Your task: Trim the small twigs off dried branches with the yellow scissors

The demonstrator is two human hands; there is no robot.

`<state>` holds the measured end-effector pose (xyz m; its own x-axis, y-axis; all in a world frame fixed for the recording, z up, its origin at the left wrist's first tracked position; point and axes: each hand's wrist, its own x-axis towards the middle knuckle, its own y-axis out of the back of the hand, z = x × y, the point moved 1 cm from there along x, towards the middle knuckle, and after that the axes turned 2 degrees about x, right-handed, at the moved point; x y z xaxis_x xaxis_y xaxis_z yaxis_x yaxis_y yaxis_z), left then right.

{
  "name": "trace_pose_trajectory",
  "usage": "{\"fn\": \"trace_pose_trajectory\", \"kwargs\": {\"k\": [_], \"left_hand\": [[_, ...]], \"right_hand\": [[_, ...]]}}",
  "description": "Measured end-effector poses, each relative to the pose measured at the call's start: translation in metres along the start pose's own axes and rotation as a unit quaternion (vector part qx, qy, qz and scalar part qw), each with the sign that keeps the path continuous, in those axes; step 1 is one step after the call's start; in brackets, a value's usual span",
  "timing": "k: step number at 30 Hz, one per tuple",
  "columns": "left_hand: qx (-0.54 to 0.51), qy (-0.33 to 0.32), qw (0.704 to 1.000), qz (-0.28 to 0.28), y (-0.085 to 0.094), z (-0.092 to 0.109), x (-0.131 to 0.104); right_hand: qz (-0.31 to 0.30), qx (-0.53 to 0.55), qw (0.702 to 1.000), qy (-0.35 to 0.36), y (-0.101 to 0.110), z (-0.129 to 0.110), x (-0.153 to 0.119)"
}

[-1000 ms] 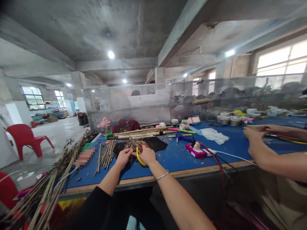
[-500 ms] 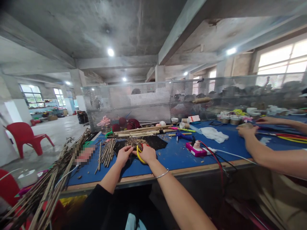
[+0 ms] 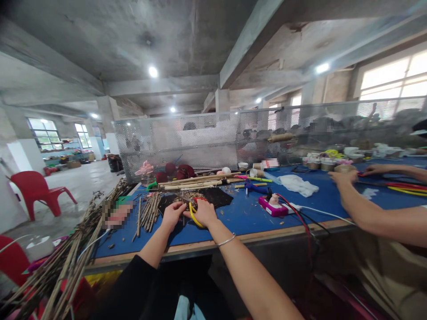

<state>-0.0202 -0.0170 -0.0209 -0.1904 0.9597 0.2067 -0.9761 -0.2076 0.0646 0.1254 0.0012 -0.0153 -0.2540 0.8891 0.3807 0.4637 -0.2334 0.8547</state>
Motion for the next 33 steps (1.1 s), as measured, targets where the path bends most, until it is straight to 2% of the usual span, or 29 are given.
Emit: {"fn": "trace_pose_trajectory", "kwargs": {"k": [6, 16, 22, 28, 33], "left_hand": [[-0.011, 0.028, 0.999, 0.01, -0.001, 0.003, -0.002], [-0.022, 0.025, 0.999, 0.037, -0.001, 0.006, -0.003], [-0.038, 0.024, 0.999, 0.01, -0.004, 0.006, -0.003], [-0.067, -0.005, 0.998, -0.007, -0.005, -0.002, 0.003], [-0.041, -0.005, 0.999, 0.018, -0.003, -0.003, 0.004]], "right_hand": [[0.012, 0.009, 1.0, 0.008, -0.003, 0.002, 0.001], [0.0, 0.007, 1.0, -0.014, 0.0, 0.0, 0.001], [0.002, 0.005, 1.0, -0.015, 0.005, -0.004, -0.002], [-0.019, 0.0, 0.999, -0.031, 0.01, -0.007, -0.003], [-0.026, -0.009, 0.998, -0.049, 0.012, -0.01, -0.004]]}}
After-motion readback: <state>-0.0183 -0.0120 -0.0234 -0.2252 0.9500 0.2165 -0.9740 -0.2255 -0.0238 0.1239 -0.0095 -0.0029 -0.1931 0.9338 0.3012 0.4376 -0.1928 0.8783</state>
